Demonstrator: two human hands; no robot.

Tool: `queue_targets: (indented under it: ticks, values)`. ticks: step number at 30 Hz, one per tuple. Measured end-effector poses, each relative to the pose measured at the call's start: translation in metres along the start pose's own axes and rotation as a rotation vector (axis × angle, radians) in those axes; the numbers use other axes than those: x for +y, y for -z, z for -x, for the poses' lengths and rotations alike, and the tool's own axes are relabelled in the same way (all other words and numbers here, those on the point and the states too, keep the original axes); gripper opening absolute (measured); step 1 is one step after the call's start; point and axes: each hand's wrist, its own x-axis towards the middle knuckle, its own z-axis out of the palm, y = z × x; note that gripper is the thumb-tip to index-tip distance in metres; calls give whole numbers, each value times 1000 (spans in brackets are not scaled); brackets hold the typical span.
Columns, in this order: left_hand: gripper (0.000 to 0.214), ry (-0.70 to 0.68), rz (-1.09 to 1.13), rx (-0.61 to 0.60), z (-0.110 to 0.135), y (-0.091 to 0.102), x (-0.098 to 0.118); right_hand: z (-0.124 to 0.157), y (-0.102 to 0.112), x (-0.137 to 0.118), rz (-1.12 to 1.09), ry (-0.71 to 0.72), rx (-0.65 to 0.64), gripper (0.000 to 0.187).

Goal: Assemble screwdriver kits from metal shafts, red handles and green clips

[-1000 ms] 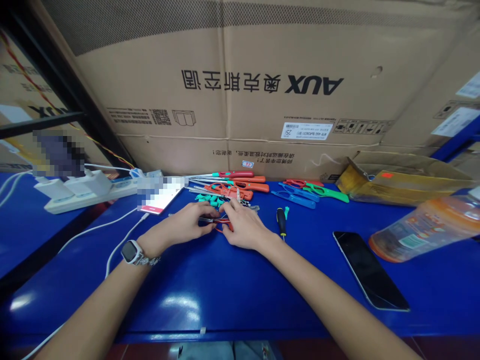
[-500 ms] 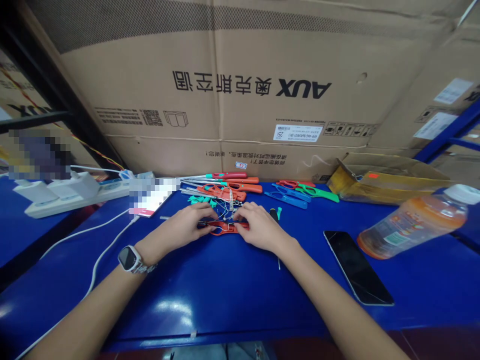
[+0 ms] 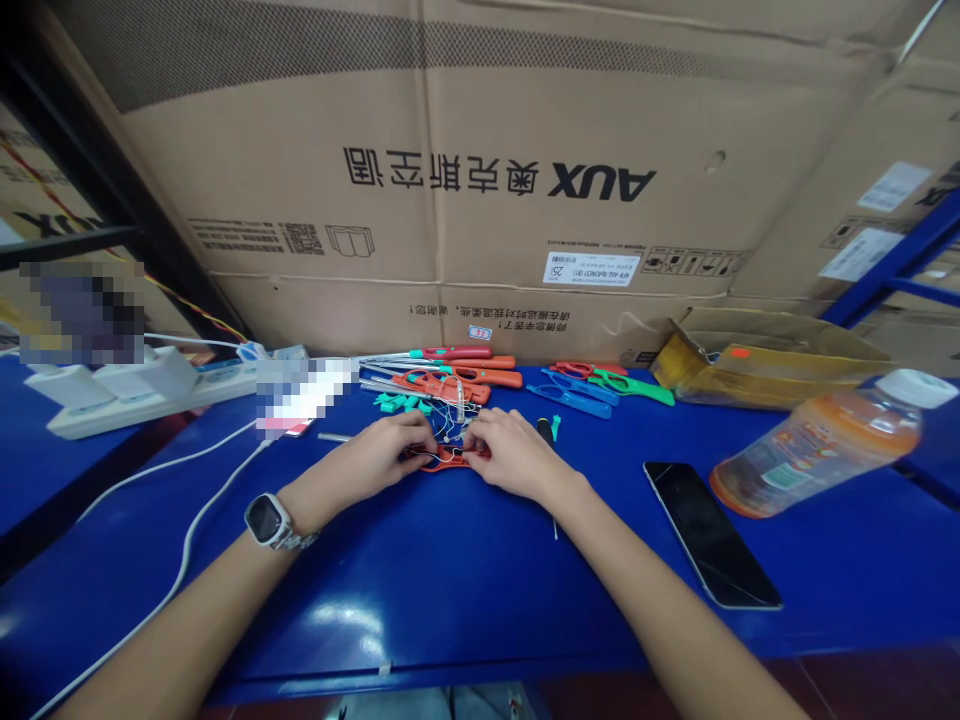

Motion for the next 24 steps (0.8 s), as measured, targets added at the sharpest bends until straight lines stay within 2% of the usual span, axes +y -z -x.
queue_targets:
  ticks: [6, 13, 15, 18, 24]
  values:
    - [15, 11, -50, 5, 0, 1, 1, -5, -5, -2, -25, -40, 3, 8]
    - [13, 3, -48, 43, 0, 5, -1, -1, -13, 2, -256, -105, 96, 9]
    - [13, 5, -35, 36, -1, 6, 0, 0, -13, 3, -248, -74, 101, 12]
    - [13, 0, -19, 38, -1, 7, 1, 0, -13, 2, -182, -13, 95, 4]
    - [9, 10, -13, 70, 3, 11, 7, -1, -12, -1, -149, 3, 137, 3]
